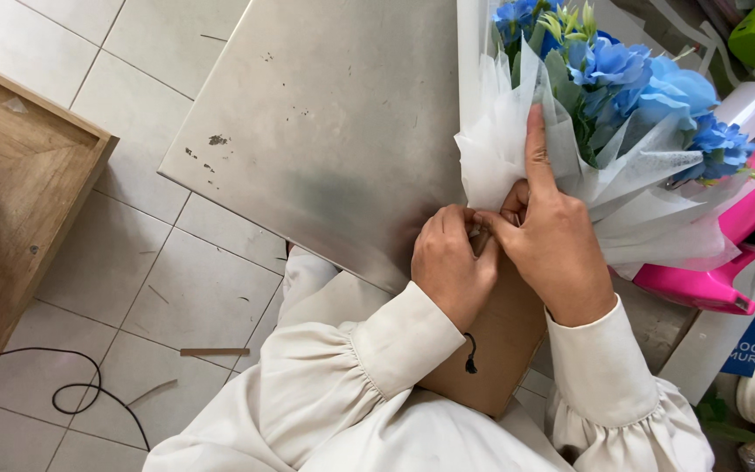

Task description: The person cuts sheets of transparent film using scissors, rolls them into sleeves, secures them with tape, and then places a bouquet of blue flowers into a cardboard carrier.

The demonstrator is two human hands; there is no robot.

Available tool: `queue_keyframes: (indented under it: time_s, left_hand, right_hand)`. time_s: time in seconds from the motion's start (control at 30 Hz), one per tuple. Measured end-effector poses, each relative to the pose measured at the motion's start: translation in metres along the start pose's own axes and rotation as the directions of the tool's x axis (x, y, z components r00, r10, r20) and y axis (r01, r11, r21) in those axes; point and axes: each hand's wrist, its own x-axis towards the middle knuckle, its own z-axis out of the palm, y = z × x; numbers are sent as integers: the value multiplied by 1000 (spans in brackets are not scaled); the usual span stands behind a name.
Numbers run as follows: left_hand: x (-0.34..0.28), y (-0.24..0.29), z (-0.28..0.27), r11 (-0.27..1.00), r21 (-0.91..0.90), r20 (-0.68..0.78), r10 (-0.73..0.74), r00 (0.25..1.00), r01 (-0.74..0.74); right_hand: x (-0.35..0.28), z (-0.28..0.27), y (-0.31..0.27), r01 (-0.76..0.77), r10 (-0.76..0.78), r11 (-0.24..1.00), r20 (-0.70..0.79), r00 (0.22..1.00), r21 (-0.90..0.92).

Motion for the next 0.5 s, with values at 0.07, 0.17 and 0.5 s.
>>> queue_keyframes:
  time_s: [0.07,0.17,0.5]
  left_hand:
    - [-1,-1,1,1000,5,-8,6,1000,-6]
    - [-1,-1,0,1000,7,2,-4,1000,4]
    - [2,6,-6,980,-54,92,-184,979,190]
  right_hand:
    - [-1,3,0,8,-8,1000,-18,1000,-6]
    - [0,5,-4,-34,34,999,-38,999,-21]
    - [0,14,-5,-179,174,978,-60,983,-108]
